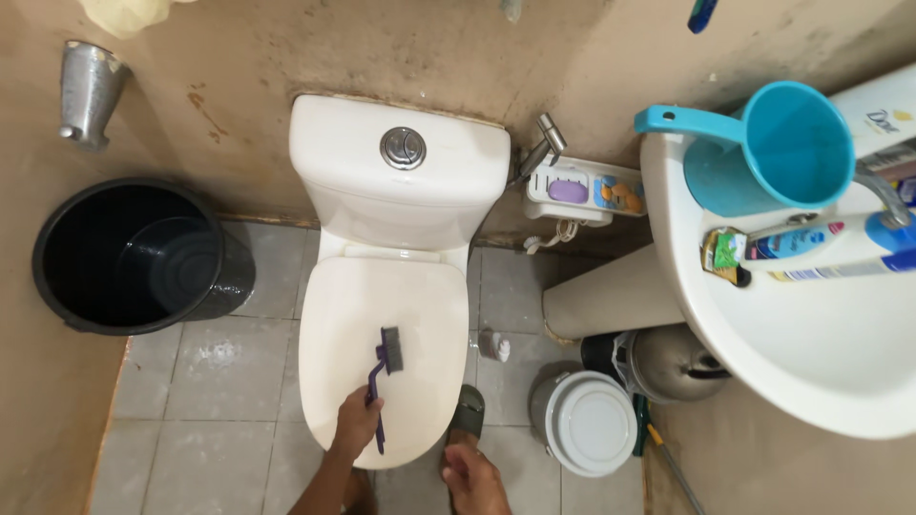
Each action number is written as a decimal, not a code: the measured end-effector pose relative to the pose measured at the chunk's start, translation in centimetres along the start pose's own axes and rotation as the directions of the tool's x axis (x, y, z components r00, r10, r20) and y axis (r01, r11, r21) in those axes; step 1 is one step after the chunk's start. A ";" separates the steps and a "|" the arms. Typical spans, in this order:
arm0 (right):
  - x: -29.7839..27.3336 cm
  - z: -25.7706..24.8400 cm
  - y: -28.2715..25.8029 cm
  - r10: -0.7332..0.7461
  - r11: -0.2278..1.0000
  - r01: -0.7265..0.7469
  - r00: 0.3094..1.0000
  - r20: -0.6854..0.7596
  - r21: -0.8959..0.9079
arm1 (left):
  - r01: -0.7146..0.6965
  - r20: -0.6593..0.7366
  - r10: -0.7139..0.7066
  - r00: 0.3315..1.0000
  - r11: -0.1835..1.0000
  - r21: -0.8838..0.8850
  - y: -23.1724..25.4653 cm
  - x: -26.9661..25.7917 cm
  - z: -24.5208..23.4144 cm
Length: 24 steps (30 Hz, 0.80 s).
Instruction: The person scrubs the inside of a toilet bowl with a purple toilet brush. They then use a handheld bidet sprayer to rinse the bowl and the brush. Finally, they place the brush on the toilet tank and organize items on the sink counter.
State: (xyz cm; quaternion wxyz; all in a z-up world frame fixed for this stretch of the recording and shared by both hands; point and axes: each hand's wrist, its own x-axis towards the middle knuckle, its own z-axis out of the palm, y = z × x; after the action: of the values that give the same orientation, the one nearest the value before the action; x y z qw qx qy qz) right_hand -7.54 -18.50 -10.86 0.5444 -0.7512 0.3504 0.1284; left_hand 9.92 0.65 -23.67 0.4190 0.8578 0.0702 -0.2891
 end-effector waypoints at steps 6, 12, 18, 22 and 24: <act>2.2 -1.0 0.1 -0.114 0.991 0.112 0.993 0.023 0.076 | 0.160 -0.099 -0.169 0.981 0.983 -0.096 -1.7 0.2 1.8; 2.1 -0.3 -8.3 -0.329 0.941 0.335 0.938 0.106 -0.043 | 0.096 -0.189 -0.122 0.974 0.986 -0.139 -1.7 0.0 3.0; 1.4 -0.6 -15.4 -0.267 0.945 0.278 0.960 0.082 -0.173 | 0.068 -0.343 -0.078 0.936 0.997 -0.041 -1.0 -0.3 2.2; 0.2 -2.3 -18.8 -0.399 0.896 0.388 0.917 -0.011 -0.215 | -0.156 -0.318 0.106 0.942 0.978 -0.136 3.7 -2.2 0.6; -1.7 -5.0 -21.3 -0.663 0.748 0.656 0.743 -0.087 -0.100 | -0.191 -0.130 0.153 0.980 0.907 -0.375 8.8 -3.7 -0.1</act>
State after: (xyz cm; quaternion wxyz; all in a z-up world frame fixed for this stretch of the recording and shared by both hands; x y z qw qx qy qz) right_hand 4.45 -18.89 7.47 0.5091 -0.8495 0.0894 -0.1058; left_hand 10.14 -4.41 -15.63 0.5996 0.7745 0.0701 -0.1892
